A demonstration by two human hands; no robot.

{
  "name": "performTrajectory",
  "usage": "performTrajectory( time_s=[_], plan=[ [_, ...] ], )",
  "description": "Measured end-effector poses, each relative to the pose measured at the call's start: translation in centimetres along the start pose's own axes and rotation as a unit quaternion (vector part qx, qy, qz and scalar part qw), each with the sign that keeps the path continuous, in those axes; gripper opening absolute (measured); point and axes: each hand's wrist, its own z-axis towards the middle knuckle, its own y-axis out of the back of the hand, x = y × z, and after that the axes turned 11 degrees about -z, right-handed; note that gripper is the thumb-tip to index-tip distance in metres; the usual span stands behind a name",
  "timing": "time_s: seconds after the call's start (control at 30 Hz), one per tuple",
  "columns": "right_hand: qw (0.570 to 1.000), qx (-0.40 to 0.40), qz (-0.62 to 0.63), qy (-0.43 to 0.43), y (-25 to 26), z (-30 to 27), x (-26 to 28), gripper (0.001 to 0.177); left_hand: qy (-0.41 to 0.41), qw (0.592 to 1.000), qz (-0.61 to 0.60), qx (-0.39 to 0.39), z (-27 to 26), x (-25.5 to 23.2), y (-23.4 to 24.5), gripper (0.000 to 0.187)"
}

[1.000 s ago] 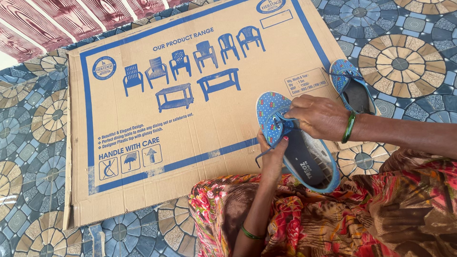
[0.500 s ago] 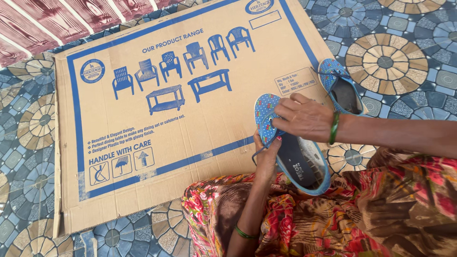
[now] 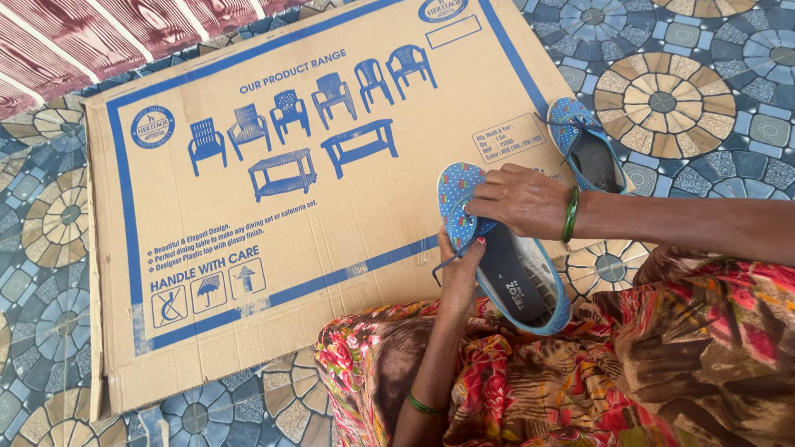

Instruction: The person sits on the floor and uses a small tool to thread a lace through the eyelets of a blue shoe. They repeatedly pull the lace through, adjust the shoe, and continue threading the lace through multiple eyelets on the shoe.

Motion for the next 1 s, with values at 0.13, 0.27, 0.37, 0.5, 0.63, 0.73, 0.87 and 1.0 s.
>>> performTrajectory(
  time_s=[0.13,0.27,0.37,0.5,0.63,0.73,0.87,1.0],
  plan=[
    [0.998,-0.012,0.065,-0.020,-0.8,0.0,-0.9,0.045,0.018,0.999,-0.037,0.019,0.1,1.0,0.2,0.101],
    [0.975,0.068,0.190,-0.088,-0.7,-0.1,-2.4,0.042,0.034,0.997,-0.052,0.044,0.1,1.6,0.1,0.085],
    [0.946,0.159,0.240,-0.146,-0.7,-0.3,-2.8,0.040,0.045,0.995,-0.066,0.053,0.0,1.5,0.2,0.077],
    [0.973,0.138,0.174,-0.066,-1.3,-1.2,-2.7,0.038,0.047,0.994,-0.065,0.072,-0.1,1.0,0.2,0.073],
    [0.991,0.077,0.113,0.009,-2.1,-2.1,-2.5,0.021,0.029,0.996,-0.041,0.074,0.2,0.3,0.5,0.074],
    [0.993,0.077,0.080,0.031,-2.1,-2.2,-2.5,0.031,0.036,0.995,-0.037,0.080,0.5,0.1,0.5,0.075],
    [0.992,0.107,0.011,0.064,-1.8,-1.9,-1.8,0.024,0.012,0.997,0.000,0.072,0.4,0.3,0.2,0.075],
    [0.980,0.144,-0.088,0.102,-1.5,-1.4,-0.8,0.011,0.009,0.999,0.019,0.045,0.3,-0.1,0.0,0.074]
  ],
)
